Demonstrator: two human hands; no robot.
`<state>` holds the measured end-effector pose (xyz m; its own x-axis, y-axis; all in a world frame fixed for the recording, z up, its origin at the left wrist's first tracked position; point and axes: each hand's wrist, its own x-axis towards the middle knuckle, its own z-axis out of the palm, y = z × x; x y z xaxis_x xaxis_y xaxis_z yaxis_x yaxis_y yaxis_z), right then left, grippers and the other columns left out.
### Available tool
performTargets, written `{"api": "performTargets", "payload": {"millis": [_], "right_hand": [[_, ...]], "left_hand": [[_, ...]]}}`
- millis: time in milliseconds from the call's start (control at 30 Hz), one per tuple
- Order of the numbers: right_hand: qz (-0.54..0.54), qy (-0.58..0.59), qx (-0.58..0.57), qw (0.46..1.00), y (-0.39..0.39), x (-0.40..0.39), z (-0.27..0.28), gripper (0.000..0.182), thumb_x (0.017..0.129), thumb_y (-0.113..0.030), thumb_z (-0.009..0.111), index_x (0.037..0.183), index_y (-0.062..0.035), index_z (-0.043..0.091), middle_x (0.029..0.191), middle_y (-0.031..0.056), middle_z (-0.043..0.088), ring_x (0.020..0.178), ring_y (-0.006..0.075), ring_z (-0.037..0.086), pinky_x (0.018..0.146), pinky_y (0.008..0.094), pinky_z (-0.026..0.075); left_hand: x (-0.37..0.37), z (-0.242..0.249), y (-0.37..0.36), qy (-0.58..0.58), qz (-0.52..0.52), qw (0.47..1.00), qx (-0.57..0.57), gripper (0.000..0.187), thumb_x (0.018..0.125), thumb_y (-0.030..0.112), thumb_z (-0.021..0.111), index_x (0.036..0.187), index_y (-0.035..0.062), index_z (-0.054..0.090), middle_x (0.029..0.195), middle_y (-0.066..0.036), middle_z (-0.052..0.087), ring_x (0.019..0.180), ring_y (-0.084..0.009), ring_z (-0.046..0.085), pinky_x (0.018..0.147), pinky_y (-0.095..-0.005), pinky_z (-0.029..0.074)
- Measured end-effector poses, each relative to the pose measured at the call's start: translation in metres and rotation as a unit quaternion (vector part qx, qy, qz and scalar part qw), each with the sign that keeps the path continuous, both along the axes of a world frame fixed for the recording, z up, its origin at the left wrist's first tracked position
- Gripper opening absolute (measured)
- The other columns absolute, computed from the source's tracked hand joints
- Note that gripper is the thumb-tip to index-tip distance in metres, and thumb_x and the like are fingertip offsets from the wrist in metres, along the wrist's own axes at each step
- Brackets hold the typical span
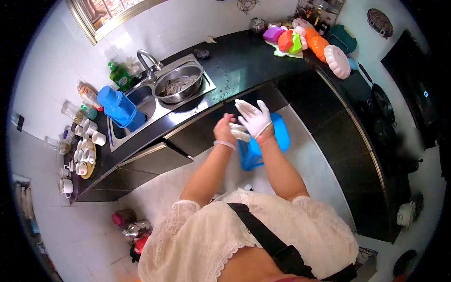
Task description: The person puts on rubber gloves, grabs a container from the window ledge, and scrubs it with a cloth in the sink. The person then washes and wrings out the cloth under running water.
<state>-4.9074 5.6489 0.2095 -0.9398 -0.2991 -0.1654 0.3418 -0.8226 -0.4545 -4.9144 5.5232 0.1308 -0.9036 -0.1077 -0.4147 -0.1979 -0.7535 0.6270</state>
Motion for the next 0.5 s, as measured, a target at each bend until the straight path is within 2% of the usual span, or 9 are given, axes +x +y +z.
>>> {"api": "performTargets", "payload": {"millis": [67, 167, 233, 267, 300, 367, 433, 467, 500], "right_hand": [[-0.035, 0.005, 0.048, 0.998, 0.017, -0.009, 0.002, 0.060, 0.092, -0.046, 0.041, 0.129, -0.0004, 0.051, 0.140, 0.0097, 0.046, 0.131, 0.0190, 0.038, 0.111, 0.0380, 0.018], [-0.006, 0.000, 0.008, 1.000, 0.027, -0.023, 0.004, 0.059, 0.093, -0.048, 0.036, 0.128, -0.0045, 0.053, 0.136, 0.0065, 0.050, 0.130, 0.0162, 0.040, 0.110, 0.0369, 0.017], [0.040, 0.013, 0.019, 0.999, 0.017, -0.030, -0.005, 0.059, 0.093, -0.048, 0.037, 0.128, -0.0032, 0.053, 0.136, 0.0083, 0.050, 0.131, 0.0183, 0.039, 0.111, 0.0385, 0.018], [0.063, 0.036, 0.007, 0.997, 0.014, -0.036, -0.018, 0.059, 0.093, -0.047, 0.038, 0.129, -0.0017, 0.052, 0.136, 0.0099, 0.050, 0.130, 0.0205, 0.040, 0.111, 0.0393, 0.021], [0.074, 0.088, 0.049, 0.992, 0.012, -0.041, -0.028, 0.059, 0.094, -0.046, 0.039, 0.129, -0.0003, 0.051, 0.136, 0.0111, 0.049, 0.130, 0.0217, 0.040, 0.111, 0.0390, 0.022], [0.070, 0.047, 0.052, 0.995, 0.010, -0.040, -0.021, 0.061, 0.092, -0.048, 0.041, 0.129, -0.0005, 0.050, 0.137, 0.0106, 0.048, 0.131, 0.0213, 0.039, 0.111, 0.0391, 0.021], [0.059, 0.023, 0.026, 0.998, 0.009, -0.040, -0.015, 0.063, 0.090, -0.049, 0.043, 0.130, -0.0004, 0.050, 0.138, 0.0105, 0.047, 0.132, 0.0209, 0.037, 0.111, 0.0393, 0.020], [0.046, 0.010, 0.011, 0.999, 0.004, -0.041, -0.010, 0.063, 0.089, -0.049, 0.043, 0.130, -0.0010, 0.049, 0.139, 0.0098, 0.046, 0.133, 0.0205, 0.036, 0.111, 0.0407, 0.018], [0.024, 0.010, -0.026, 0.999, -0.003, -0.042, -0.011, 0.061, 0.090, -0.047, 0.042, 0.130, -0.0016, 0.050, 0.139, 0.0097, 0.046, 0.133, 0.0207, 0.035, 0.110, 0.0465, 0.017]], "left_hand": [[-0.014, -0.005, -0.020, -0.033, 0.024, 0.999, -0.034, 0.024, 0.091, 0.026, 0.059, 0.090, 0.0029, 0.062, 0.076, -0.004, 0.058, 0.068, -0.0172, 0.056, 0.063, -0.0352, 0.051], [-0.018, -0.003, -0.025, -0.056, -0.076, 0.992, -0.081, 0.025, 0.089, 0.030, 0.062, 0.086, 0.0047, 0.061, 0.073, -0.003, 0.057, 0.066, -0.0159, 0.056, 0.057, -0.0310, 0.048], [-0.021, 0.003, -0.011, -0.047, -0.145, 0.985, -0.081, 0.024, 0.089, 0.030, 0.062, 0.084, 0.0063, 0.060, 0.073, -0.003, 0.057, 0.065, -0.0154, 0.056, 0.056, -0.0319, 0.047], [-0.020, -0.001, -0.006, 0.012, -0.171, 0.981, -0.096, 0.022, 0.088, 0.026, 0.064, 0.086, 0.0038, 0.063, 0.077, -0.005, 0.061, 0.067, -0.0162, 0.057, 0.060, -0.0317, 0.046], [-0.024, -0.005, 0.001, 0.036, -0.154, 0.986, -0.051, 0.020, 0.087, 0.023, 0.064, 0.085, 0.0031, 0.063, 0.079, -0.006, 0.062, 0.070, -0.0167, 0.058, 0.063, -0.0313, 0.047], [-0.040, -0.014, 0.004, -0.003, -0.179, 0.983, -0.033, 0.017, 0.086, 0.019, 0.062, 0.083, 0.0028, 0.063, 0.080, -0.007, 0.063, 0.071, -0.0174, 0.059, 0.065, -0.0312, 0.047], [-0.033, 0.003, 0.006, -0.008, -0.103, 0.979, -0.177, 0.015, 0.084, 0.017, 0.061, 0.084, 0.0014, 0.063, 0.080, -0.008, 0.064, 0.072, -0.0175, 0.059, 0.065, -0.0317, 0.047], [-0.042, -0.003, 0.005, -0.026, -0.095, 0.979, -0.180, 0.014, 0.087, 0.015, 0.057, 0.081, 0.0037, 0.063, 0.075, -0.005, 0.061, 0.063, -0.0173, 0.056, 0.059, -0.0337, 0.045], [-0.045, -0.013, 0.001, -0.036, -0.078, 0.969, -0.233, 0.015, 0.086, 0.015, 0.056, 0.079, 0.0030, 0.062, 0.074, -0.006, 0.061, 0.063, -0.0163, 0.056, 0.058, -0.0326, 0.045]]}}
